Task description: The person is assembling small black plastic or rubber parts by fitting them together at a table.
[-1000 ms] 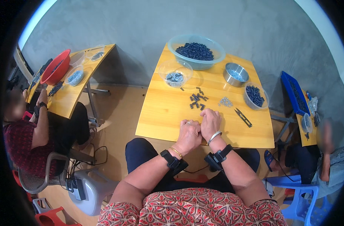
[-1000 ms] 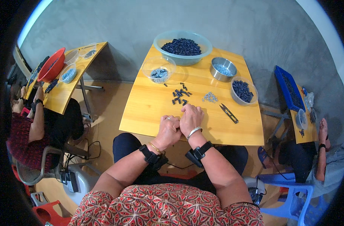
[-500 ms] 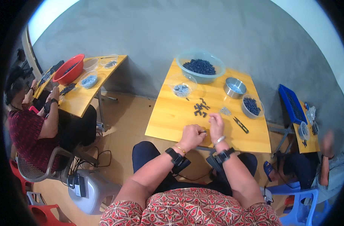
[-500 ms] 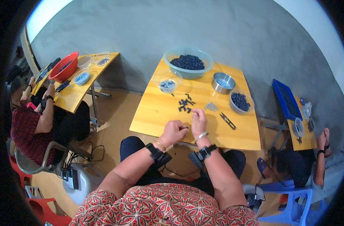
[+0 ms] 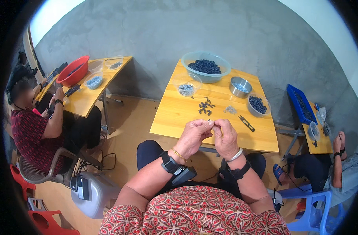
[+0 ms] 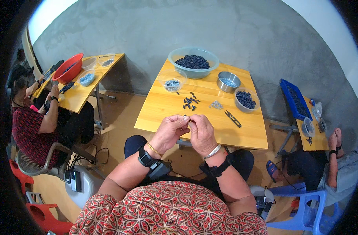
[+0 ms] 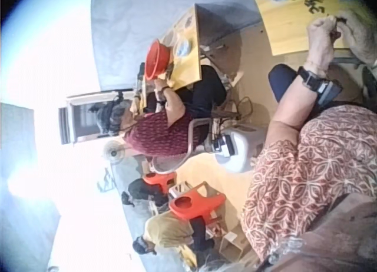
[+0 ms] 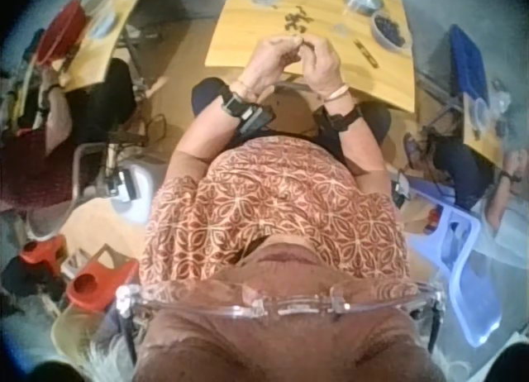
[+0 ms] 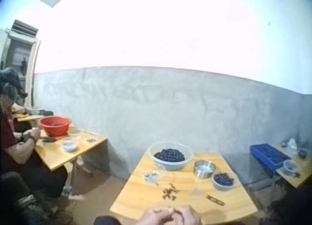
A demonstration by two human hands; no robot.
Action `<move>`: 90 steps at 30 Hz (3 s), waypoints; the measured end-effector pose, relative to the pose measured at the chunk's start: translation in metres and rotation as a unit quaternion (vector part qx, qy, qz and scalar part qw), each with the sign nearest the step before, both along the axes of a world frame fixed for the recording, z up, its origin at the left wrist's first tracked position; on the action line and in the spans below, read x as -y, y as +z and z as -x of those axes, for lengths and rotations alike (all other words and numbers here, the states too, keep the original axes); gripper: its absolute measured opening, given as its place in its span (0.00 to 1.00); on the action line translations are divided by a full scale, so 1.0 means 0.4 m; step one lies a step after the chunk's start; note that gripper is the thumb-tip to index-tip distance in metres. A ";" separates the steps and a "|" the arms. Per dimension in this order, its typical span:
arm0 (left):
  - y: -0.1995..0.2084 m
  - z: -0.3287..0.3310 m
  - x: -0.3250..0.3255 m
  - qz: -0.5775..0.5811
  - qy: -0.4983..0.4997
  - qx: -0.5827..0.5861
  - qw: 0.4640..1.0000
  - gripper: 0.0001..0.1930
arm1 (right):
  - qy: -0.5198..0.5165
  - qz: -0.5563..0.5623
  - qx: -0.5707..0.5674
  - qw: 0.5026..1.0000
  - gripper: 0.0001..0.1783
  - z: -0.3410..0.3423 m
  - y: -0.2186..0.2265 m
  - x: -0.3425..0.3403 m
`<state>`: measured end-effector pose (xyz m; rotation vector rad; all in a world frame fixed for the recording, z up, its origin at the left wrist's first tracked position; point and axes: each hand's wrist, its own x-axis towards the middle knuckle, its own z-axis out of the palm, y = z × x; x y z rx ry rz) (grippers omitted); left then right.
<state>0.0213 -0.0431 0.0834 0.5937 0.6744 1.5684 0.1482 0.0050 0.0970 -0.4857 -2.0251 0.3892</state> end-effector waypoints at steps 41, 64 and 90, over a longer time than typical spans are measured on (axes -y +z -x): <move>0.005 0.029 0.033 -0.023 -0.125 0.031 0.991 0.08 | 0.110 0.225 -0.003 0.968 0.08 -0.039 0.023 -0.030; 0.014 0.014 0.016 0.015 -0.111 0.028 0.993 0.08 | 0.128 0.256 -0.008 0.958 0.04 -0.033 0.002 -0.057; -0.187 0.104 -0.226 -0.021 0.060 0.203 0.977 0.07 | -0.133 0.311 -0.154 0.928 0.13 -0.011 -0.271 -0.302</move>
